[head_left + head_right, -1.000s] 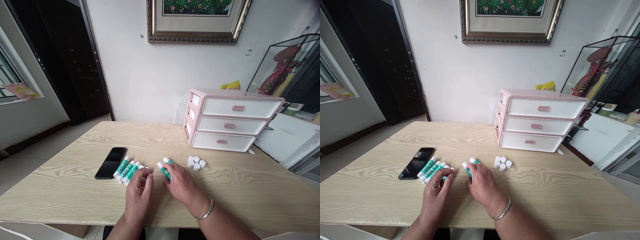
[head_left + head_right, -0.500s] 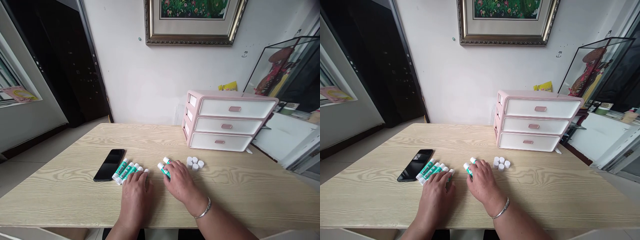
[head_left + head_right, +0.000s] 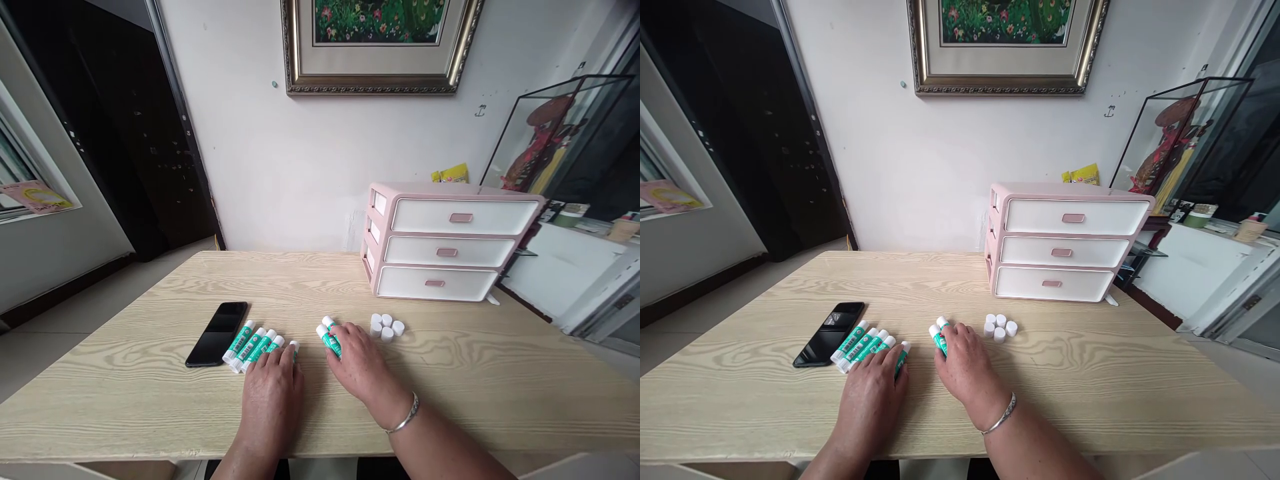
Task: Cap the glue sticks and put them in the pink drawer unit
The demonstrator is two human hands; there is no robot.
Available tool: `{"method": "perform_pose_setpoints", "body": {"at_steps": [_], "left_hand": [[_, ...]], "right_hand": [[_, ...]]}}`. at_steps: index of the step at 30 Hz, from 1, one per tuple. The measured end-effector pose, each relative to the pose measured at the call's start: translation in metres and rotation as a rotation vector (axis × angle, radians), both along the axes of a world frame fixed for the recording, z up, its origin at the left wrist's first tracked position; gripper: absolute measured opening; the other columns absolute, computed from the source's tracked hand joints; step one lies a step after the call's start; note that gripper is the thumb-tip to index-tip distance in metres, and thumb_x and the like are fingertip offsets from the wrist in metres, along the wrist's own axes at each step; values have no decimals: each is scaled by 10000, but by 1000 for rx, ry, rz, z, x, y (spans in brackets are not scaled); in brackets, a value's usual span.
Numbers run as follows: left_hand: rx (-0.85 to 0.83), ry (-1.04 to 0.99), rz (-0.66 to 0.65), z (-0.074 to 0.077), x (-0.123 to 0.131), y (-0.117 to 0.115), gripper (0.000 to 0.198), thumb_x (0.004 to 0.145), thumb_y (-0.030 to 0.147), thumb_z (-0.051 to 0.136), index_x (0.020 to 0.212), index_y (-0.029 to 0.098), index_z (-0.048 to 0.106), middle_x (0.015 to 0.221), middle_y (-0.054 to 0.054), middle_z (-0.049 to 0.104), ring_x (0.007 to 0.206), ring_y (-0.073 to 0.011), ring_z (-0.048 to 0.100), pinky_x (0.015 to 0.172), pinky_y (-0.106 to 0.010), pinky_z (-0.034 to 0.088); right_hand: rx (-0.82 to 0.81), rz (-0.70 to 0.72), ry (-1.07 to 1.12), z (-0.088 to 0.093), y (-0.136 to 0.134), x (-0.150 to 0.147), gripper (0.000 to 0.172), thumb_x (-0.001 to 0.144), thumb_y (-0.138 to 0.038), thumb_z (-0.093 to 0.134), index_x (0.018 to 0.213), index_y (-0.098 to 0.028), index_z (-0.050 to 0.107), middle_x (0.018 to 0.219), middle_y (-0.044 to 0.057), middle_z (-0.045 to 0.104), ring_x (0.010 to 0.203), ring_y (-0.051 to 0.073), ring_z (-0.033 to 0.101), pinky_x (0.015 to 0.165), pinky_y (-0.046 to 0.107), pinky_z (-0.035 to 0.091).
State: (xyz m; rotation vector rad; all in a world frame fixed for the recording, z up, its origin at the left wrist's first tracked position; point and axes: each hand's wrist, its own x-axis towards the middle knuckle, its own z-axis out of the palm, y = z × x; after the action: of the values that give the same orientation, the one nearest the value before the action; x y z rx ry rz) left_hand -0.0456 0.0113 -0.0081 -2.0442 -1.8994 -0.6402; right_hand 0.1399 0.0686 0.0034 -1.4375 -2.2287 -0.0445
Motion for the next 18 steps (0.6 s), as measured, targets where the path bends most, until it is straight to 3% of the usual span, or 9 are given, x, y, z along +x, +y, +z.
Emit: {"method": "perform_pose_setpoints", "body": {"at_steps": [6,11,15,18], "left_hand": [[-10,45,-12,-3,3,2,331,936,107,521,1226,163,669,1061,-113,772,971,-293,720,860,-416,512],[117,55,-48,-10,3,5,338,940,84,507,1252,122,631,1153,-138,755,1041,-308,712,899,-429,538],[213,-67,-97,-15,-2,7,324,970,143,494,1278,161,594,1160,-127,750,1052,-309,709,897,-448,555],[197,-272,-159,-15,-4,5,301,998,225,497,1284,186,581,1168,-130,743,1048,-305,708,899,-462,558]], "right_hand": [[9,-61,-28,2,-1,-2,206,920,-284,625,1109,-200,627,985,112,680,946,288,637,826,405,500],[21,-76,-6,4,-2,-2,191,960,-386,610,1047,-217,632,954,91,687,928,268,633,814,371,471],[98,-111,33,0,9,9,237,1035,-385,485,1028,-210,645,986,91,683,972,248,618,864,352,440],[152,-206,3,0,22,27,215,1021,-329,497,1034,-192,663,989,109,686,1000,257,612,909,360,415]]}}
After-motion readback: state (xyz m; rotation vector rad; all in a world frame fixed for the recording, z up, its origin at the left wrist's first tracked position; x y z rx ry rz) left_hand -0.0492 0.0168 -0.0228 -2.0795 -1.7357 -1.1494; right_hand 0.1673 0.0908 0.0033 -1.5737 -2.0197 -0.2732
